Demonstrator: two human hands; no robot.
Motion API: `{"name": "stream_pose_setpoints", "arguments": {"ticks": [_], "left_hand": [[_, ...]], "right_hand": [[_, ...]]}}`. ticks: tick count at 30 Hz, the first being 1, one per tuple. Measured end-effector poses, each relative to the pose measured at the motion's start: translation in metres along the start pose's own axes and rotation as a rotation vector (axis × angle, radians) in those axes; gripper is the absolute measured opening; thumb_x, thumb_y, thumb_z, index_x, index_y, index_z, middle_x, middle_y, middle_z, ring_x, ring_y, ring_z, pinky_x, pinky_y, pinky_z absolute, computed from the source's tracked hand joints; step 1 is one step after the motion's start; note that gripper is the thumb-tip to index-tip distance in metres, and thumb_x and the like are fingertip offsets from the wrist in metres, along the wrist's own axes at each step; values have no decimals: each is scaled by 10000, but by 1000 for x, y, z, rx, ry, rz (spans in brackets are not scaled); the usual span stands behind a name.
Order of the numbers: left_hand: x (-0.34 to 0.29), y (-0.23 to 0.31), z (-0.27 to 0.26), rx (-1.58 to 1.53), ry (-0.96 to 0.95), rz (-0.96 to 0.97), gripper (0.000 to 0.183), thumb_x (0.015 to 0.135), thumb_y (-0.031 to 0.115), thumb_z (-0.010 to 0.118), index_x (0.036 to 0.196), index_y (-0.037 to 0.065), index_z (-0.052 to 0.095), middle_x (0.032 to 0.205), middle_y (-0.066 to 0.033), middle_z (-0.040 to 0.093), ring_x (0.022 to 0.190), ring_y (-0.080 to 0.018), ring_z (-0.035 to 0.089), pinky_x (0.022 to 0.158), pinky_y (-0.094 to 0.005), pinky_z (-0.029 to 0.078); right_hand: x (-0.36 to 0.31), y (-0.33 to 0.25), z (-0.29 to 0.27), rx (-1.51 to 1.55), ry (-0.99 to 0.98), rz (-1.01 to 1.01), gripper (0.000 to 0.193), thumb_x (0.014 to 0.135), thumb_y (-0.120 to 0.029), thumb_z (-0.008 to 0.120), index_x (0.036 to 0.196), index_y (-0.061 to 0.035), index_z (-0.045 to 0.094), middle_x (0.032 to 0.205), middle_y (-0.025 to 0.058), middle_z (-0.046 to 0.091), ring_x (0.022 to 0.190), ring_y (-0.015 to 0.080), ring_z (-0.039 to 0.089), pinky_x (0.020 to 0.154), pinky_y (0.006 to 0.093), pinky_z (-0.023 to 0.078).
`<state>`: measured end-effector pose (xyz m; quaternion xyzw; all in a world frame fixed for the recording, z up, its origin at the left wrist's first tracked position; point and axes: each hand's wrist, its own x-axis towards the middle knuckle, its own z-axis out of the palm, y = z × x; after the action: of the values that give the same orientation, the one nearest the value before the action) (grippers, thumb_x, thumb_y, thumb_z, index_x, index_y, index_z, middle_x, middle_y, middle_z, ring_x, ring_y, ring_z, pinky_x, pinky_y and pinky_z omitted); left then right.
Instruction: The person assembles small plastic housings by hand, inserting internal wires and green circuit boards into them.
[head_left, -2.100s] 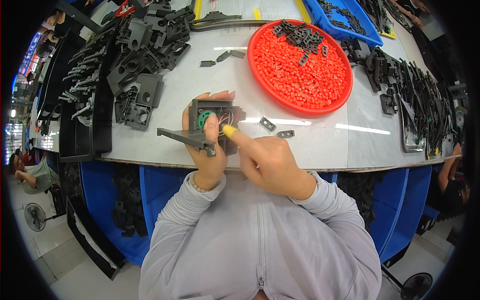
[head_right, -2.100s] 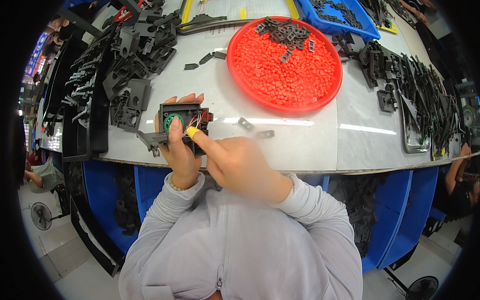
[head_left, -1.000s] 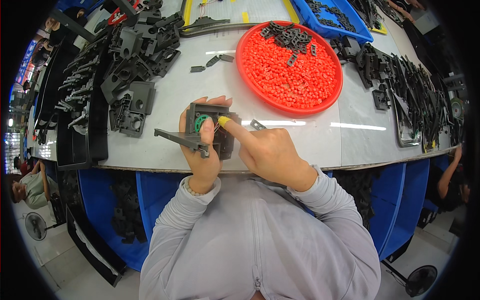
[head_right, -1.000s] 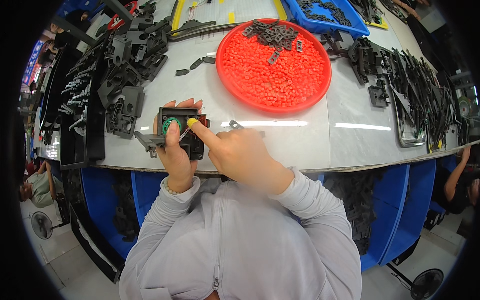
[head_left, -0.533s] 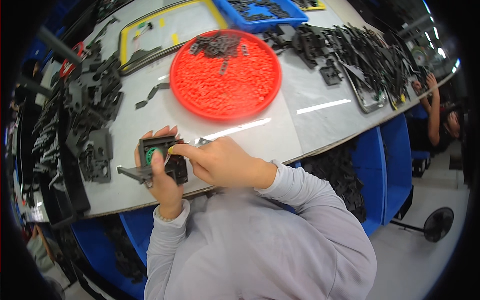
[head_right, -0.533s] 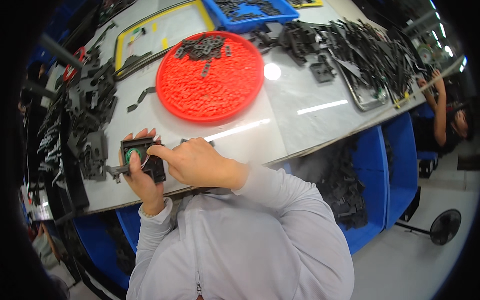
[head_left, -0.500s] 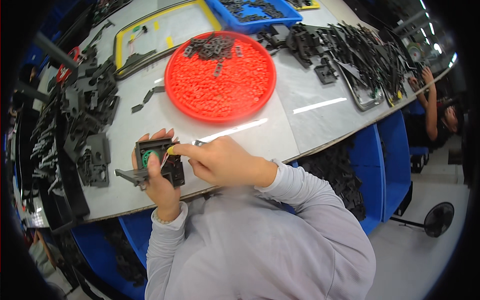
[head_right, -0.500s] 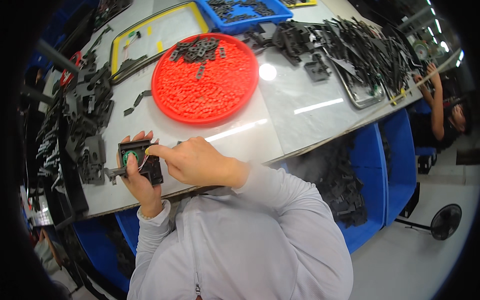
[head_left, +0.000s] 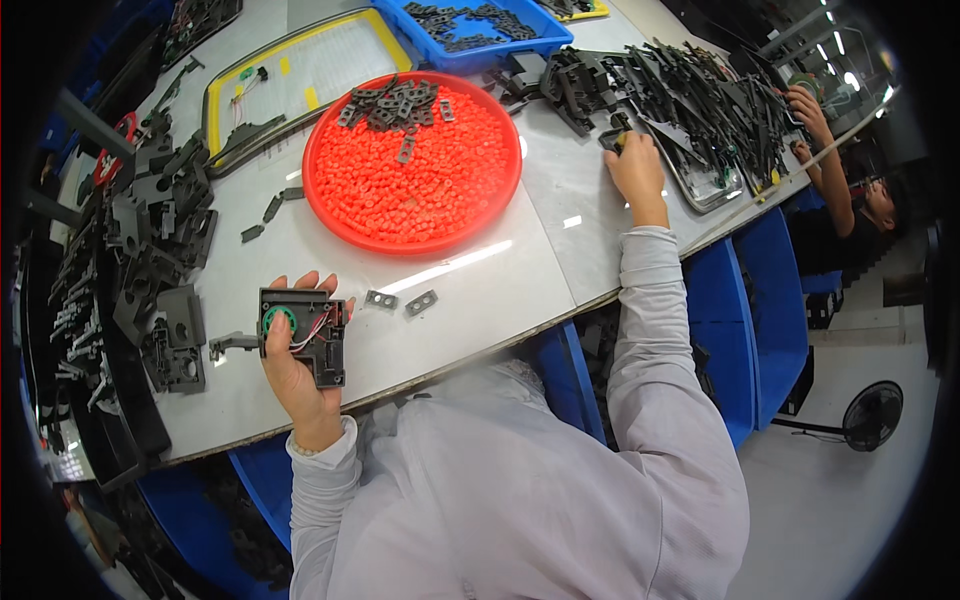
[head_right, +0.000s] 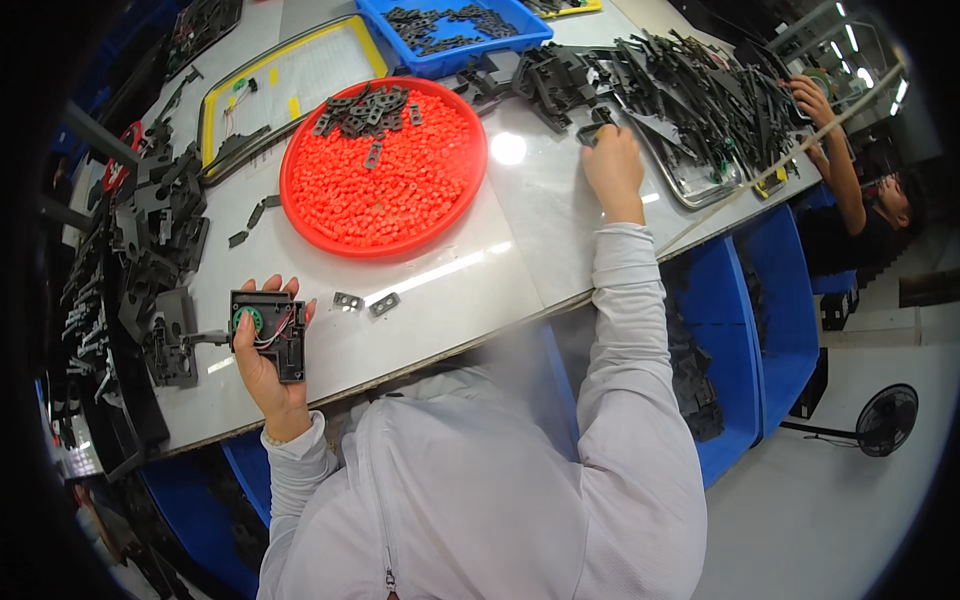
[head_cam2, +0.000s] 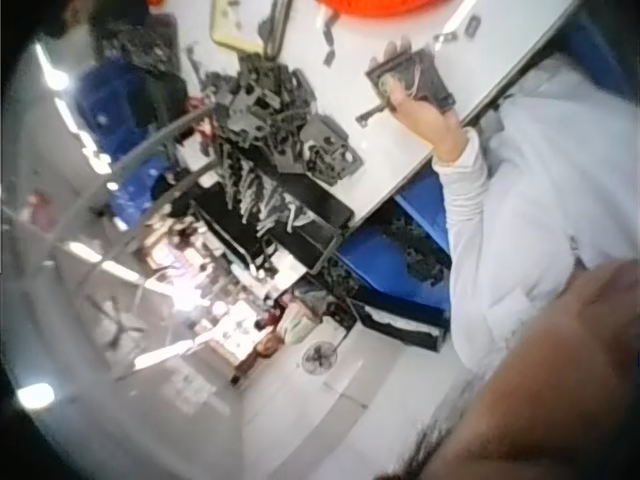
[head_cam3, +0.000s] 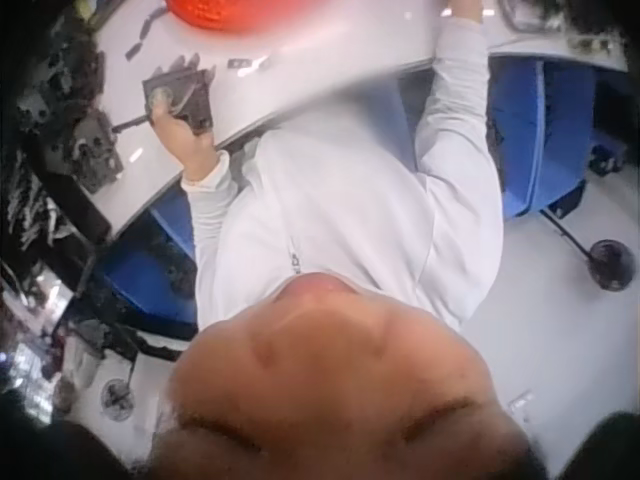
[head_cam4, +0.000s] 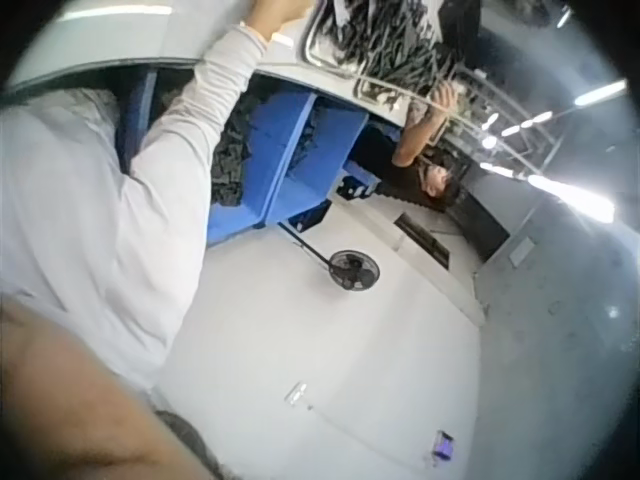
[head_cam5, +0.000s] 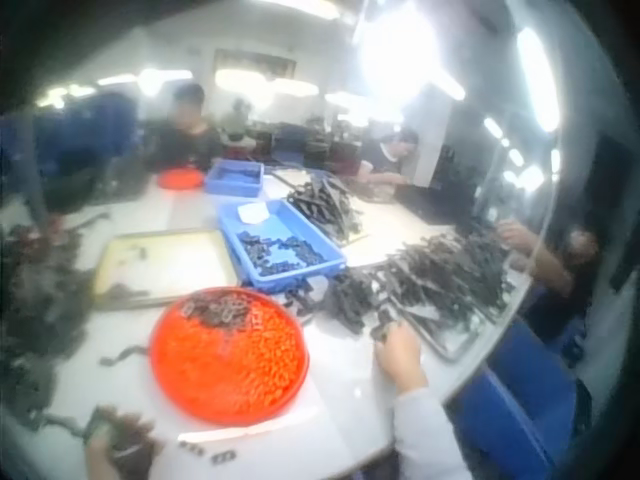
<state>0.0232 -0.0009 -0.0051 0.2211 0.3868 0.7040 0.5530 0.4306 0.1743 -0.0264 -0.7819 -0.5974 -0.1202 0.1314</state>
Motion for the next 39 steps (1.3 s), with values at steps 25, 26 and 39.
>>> {"name": "stream_pose_setpoints", "arguments": {"ticks": [25,26,39], "left_hand": [[-10,-3,8,-67,-63,-125,473,867,210,526,1265,14,362,1182,-230,505,1111,-351,521,858,-464,517],[-9,-3,4,-68,-86,-123,477,868,220,532,1272,30,366,1189,-217,509,1122,-344,514,867,-466,514],[-9,2,10,-107,-112,-23,373,862,117,519,1197,10,395,1104,-227,554,1023,-309,582,798,-399,534]], "right_hand": [[-71,-57,-18,848,-255,-39,296,839,-239,608,1000,9,599,885,134,646,697,206,605,622,311,466],[-73,-68,-22,719,-135,-138,319,826,-255,624,1012,3,596,916,156,643,721,249,612,655,337,475],[-101,-78,-49,510,-145,-233,453,725,-167,654,1141,-13,561,1072,163,587,980,311,539,837,368,447]]}}
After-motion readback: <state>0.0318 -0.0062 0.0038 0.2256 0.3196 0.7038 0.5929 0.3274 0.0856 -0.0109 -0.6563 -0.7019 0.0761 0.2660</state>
